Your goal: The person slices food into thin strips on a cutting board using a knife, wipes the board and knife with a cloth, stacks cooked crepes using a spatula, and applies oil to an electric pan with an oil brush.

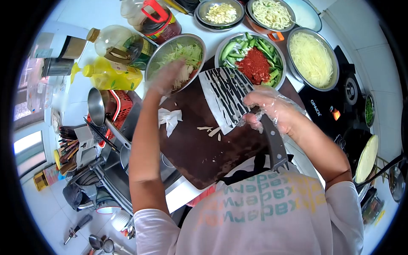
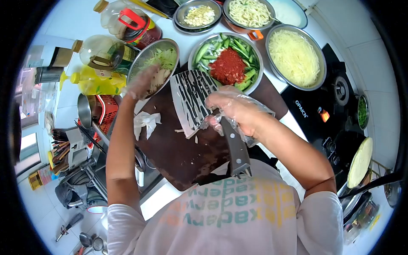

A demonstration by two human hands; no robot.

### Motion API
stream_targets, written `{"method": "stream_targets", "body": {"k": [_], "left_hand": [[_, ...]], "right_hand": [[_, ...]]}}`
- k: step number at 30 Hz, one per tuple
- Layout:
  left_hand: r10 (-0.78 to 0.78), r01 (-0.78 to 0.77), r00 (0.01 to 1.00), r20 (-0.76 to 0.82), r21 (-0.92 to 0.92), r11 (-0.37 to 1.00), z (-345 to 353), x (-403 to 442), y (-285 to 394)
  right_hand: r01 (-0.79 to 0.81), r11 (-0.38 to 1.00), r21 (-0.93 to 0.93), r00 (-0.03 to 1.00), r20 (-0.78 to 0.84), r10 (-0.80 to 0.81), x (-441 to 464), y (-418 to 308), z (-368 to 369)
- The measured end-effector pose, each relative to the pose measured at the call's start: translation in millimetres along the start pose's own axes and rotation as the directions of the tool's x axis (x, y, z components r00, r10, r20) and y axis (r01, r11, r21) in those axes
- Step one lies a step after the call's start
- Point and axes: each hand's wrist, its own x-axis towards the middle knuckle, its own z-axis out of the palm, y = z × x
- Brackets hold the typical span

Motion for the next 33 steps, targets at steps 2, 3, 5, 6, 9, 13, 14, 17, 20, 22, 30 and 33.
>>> {"method": "stream_targets", "body": {"k": [2, 3, 5, 6, 9, 13, 14, 17, 20, 22, 30, 33], "left_hand": [[-0.005, 0.009, 0.977, -0.214, 0.017, 1.0, 12, -3, -23], [-0.086, 0.083, 0.978, -0.188, -0.019, 0.996, 2, -3, -12], [-0.251, 0.242, 0.959, -0.127, -0.083, 0.967, -32, -5, 21], [-0.152, 0.159, 0.969, -0.194, 0.024, 0.987, -35, -7, 17], [-0.32, 0.267, 0.866, -0.385, -0.186, 0.946, -53, -18, 35], [-0.274, 0.237, 0.694, -0.666, -0.148, 0.96, -62, -52, 87], [-0.317, 0.244, 0.684, -0.657, -0.204, 0.948, -53, -63, 98], [-0.448, 0.351, 0.686, -0.574, -0.279, 0.894, -8, -100, 125], [-0.32, 0.278, 0.883, -0.344, -0.168, 0.946, 33, -123, 143], [-0.485, 0.421, 0.846, -0.22, -0.283, 0.862, 42, -122, 161], [-0.385, 0.381, 0.917, -0.104, -0.059, 0.923, 76, -117, 196], [-0.345, 0.322, 0.918, -0.198, -0.138, 0.937, 98, -127, 200]], "right_hand": [[0.02, 1.0, -0.021, 1.0, -0.017, -0.02, -10, 3, -6], [0.022, 0.999, -0.045, 0.999, -0.024, -0.023, -16, 3, -9], [0.037, 0.981, -0.188, 0.999, 0.012, -0.035, -16, 9, -26], [0.047, 0.965, -0.258, 0.999, 0.024, -0.043, -18, 9, -28], [0.099, 0.856, -0.508, 0.995, 0.025, -0.1, -29, 8, -28], [0.042, 0.775, -0.631, 0.999, 0.031, -0.029, -17, 37, -66], [0.04, 0.785, -0.618, 0.999, 0.033, -0.026, -19, 41, -72], [0.038, 0.8, -0.599, 0.999, 0.034, -0.022, -23, 56, -90], [0.03, 0.809, -0.587, 0.999, 0.007, -0.032, -29, 63, -99], [0.007, 0.831, -0.556, 0.999, -0.03, -0.029, -34, 65, -100], [0.036, 0.848, -0.528, 0.998, -0.031, -0.062, -47, 71, -114], [0.046, 0.845, -0.532, 0.997, -0.03, -0.074, -51, 73, -118]]}}
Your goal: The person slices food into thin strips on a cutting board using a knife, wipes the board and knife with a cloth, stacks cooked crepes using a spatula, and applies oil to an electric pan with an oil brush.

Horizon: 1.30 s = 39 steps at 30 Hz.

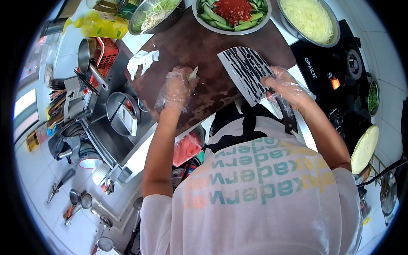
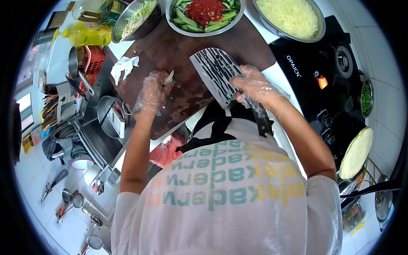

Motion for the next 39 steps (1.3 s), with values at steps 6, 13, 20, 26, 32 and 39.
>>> {"method": "stream_targets", "body": {"k": [6, 13, 20, 26, 32, 39], "left_hand": [[-0.083, 0.082, 0.996, 0.023, 0.027, 0.996, 13, -11, 10], [-0.113, 0.106, 0.993, -0.032, -0.163, 0.981, -3, -9, 18], [-0.335, 0.256, 0.927, -0.166, -0.369, 0.893, -90, 51, -19], [0.002, 0.014, 0.96, -0.281, 0.054, 0.998, -133, 147, -80], [-0.093, 0.064, 0.984, 0.153, 0.182, 0.981, -122, 200, -84], [0.204, -0.287, 0.927, 0.314, 0.247, 0.925, -126, 206, -94]], "right_hand": [[0.022, 0.999, -0.039, 1.0, -0.017, -0.022, 0, 8, -3], [0.027, 0.999, -0.034, 0.999, -0.023, -0.028, -2, 0, 1], [0.09, 0.987, -0.133, 0.994, -0.057, -0.098, 7, -8, 5], [0.143, 0.947, -0.287, 0.984, -0.065, -0.168, 20, 4, 10], [0.089, 0.94, -0.33, 0.97, -0.186, -0.157, 9, 2, 21], [0.164, 0.952, -0.258, 0.956, -0.199, -0.218, 16, 19, 23]]}}
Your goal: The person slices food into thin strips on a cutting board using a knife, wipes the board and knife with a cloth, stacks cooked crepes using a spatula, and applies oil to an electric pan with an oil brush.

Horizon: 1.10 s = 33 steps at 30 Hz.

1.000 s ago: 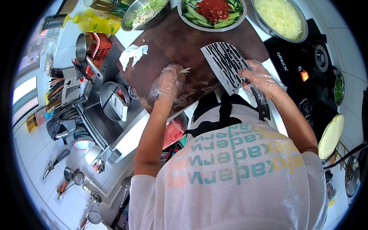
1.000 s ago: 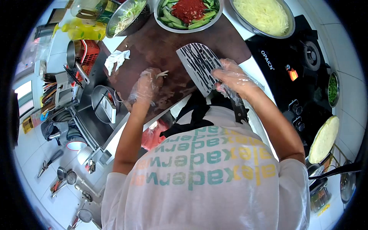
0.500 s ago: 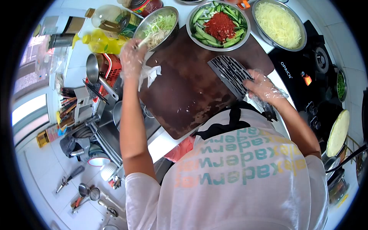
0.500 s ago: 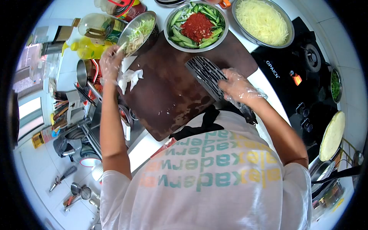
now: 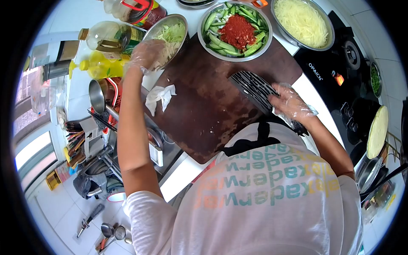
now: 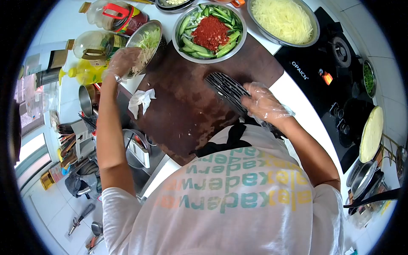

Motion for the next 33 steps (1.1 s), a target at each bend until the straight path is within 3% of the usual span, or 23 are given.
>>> {"method": "stream_targets", "body": {"k": [1, 3, 5, 6, 7, 8, 9, 12, 13, 16, 19, 22, 25, 27, 28, 29, 30, 33], "left_hand": [[-0.103, 0.104, 0.995, 0.016, -0.108, 0.989, -7, -5, 3], [-0.107, 0.097, 0.989, -0.102, -0.1, 0.99, -15, -15, 13], [-0.142, 0.112, 0.973, -0.184, -0.165, 0.98, -19, -34, 27], [-0.181, 0.112, 0.964, -0.196, -0.318, 0.941, -12, -38, 28], [-0.22, 0.104, 0.954, -0.204, -0.463, 0.88, -1, -43, 27], [-0.257, 0.085, 0.943, -0.21, -0.595, 0.799, 6, -43, 26], [-0.187, 0.079, 0.958, -0.22, -0.422, 0.903, 6, -37, 28], [-0.217, 0.14, 0.916, -0.337, -0.239, 0.961, 11, -20, 11], [-0.219, 0.178, 0.927, -0.304, -0.158, 0.971, 9, -19, 13], [-0.224, 0.194, 0.941, -0.253, -0.136, 0.971, 5, -19, 16], [-0.189, 0.058, 0.921, -0.341, -0.36, 0.931, 13, -18, 11], [-0.35, 0.074, 0.838, -0.418, -0.549, 0.832, 9, -37, 11], [-0.56, 0.203, 0.54, -0.628, -0.549, 0.811, 7, -87, 47], [-0.622, 0.082, 0.524, -0.582, -0.692, 0.717, 44, -108, 45], [-0.588, 0.169, 0.598, -0.544, -0.632, 0.756, 70, -113, 34], [-0.427, 0.218, 0.682, -0.594, -0.393, 0.893, 88, -117, 30], [-0.399, 0.3, 0.76, -0.513, -0.267, 0.916, 93, -116, 32], [-0.454, 0.414, 0.797, -0.399, -0.188, 0.891, 102, -101, 39]], "right_hand": [[0.044, 0.998, -0.054, 0.999, -0.014, -0.045, -1, -3, 0], [0.129, 0.978, -0.166, 0.99, -0.026, -0.135, -4, -6, 0], [0.324, 0.832, -0.45, 0.919, -0.058, -0.39, -5, -1, 3], [0.398, 0.713, -0.577, 0.854, -0.049, -0.517, -4, -1, 5], [0.299, 0.779, -0.551, 0.918, -0.055, -0.392, -11, -11, 6], [0.312, 0.778, -0.546, 0.917, -0.04, -0.396, -12, -11, 6], [0.324, 0.775, -0.542, 0.915, -0.027, -0.402, -12, -10, 7], [0.358, 0.752, -0.554, 0.906, 0.012, -0.423, -11, -10, 5], [0.362, 0.747, -0.558, 0.905, 0.019, -0.425, -11, -7, 5], [0.336, 0.776, -0.533, 0.915, -0.01, -0.403, -10, 0, 7], [0.38, 0.746, -0.546, 0.889, -0.006, -0.457, -13, 6, 9], [0.355, 0.766, -0.536, 0.905, -0.009, -0.425, -18, 3, 12], [0.341, 0.764, -0.548, 0.904, -0.033, -0.427, -16, 9, 16], [0.331, 0.779, -0.533, 0.907, -0.05, -0.419, -18, 7, 17], [0.325, 0.785, -0.528, 0.908, -0.058, -0.415, -18, 6, 18], [0.325, 0.78, -0.534, 0.906, -0.06, -0.419, -19, 6, 18], [0.326, 0.775, -0.542, 0.904, -0.063, -0.424, -18, 5, 19], [0.324, 0.764, -0.558, 0.905, -0.051, -0.421, -17, 1, 21]]}}
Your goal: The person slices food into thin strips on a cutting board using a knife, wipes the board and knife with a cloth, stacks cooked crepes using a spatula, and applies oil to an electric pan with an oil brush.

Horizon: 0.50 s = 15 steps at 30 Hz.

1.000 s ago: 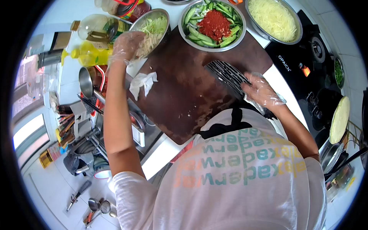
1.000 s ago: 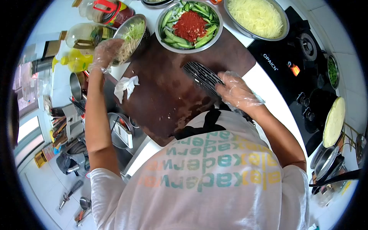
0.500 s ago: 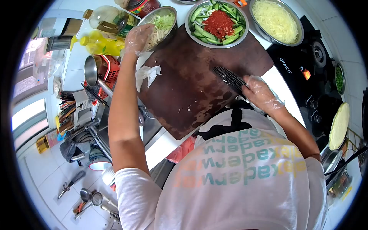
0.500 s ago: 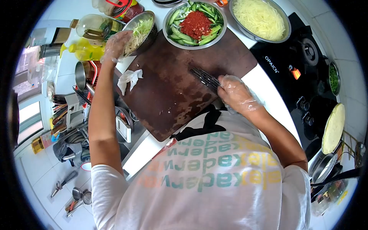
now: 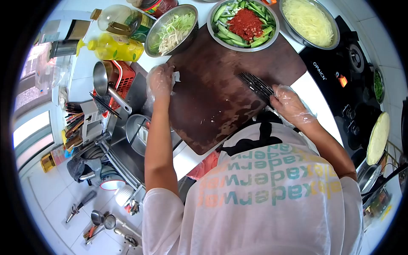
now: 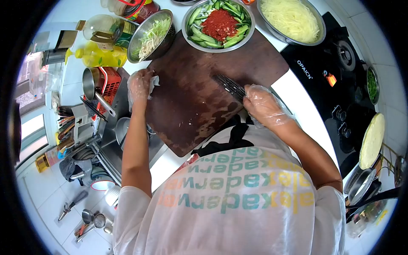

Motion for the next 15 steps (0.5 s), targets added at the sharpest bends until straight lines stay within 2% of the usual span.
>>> {"method": "stream_targets", "body": {"k": [2, 5, 8, 11, 12, 15], "left_hand": [[0.016, -0.022, 0.996, 0.084, 0.077, 0.997, 0, 9, 7], [0.034, -0.037, 0.995, 0.097, 0.025, 0.999, 14, 14, -3], [-0.032, 0.022, 0.994, 0.109, 0.089, 0.996, 15, 11, 1], [0.066, -0.089, 0.989, 0.133, 0.177, 0.98, -11, 4, 11], [0.024, -0.025, 0.998, 0.06, 0.024, 0.999, -30, -1, 18], [0.049, -0.049, 0.997, -0.06, 0.004, 0.999, -73, 8, 25]], "right_hand": [[-0.003, 1.0, -0.014, 1.0, 0.015, 0.003, 2, -2, 0], [-0.003, 1.0, -0.03, 1.0, 0.03, 0.004, 3, -3, 1], [-0.007, 1.0, -0.021, 0.999, 0.039, 0.008, 2, -2, 2], [-0.028, 1.0, 0.008, 0.999, 0.027, 0.027, 1, -1, 3], [-0.026, 0.999, 0.025, 1.0, 0.006, 0.026, -1, -1, 5], [-0.016, 1.0, -0.002, 1.0, -0.003, 0.016, 0, 5, 6]]}}
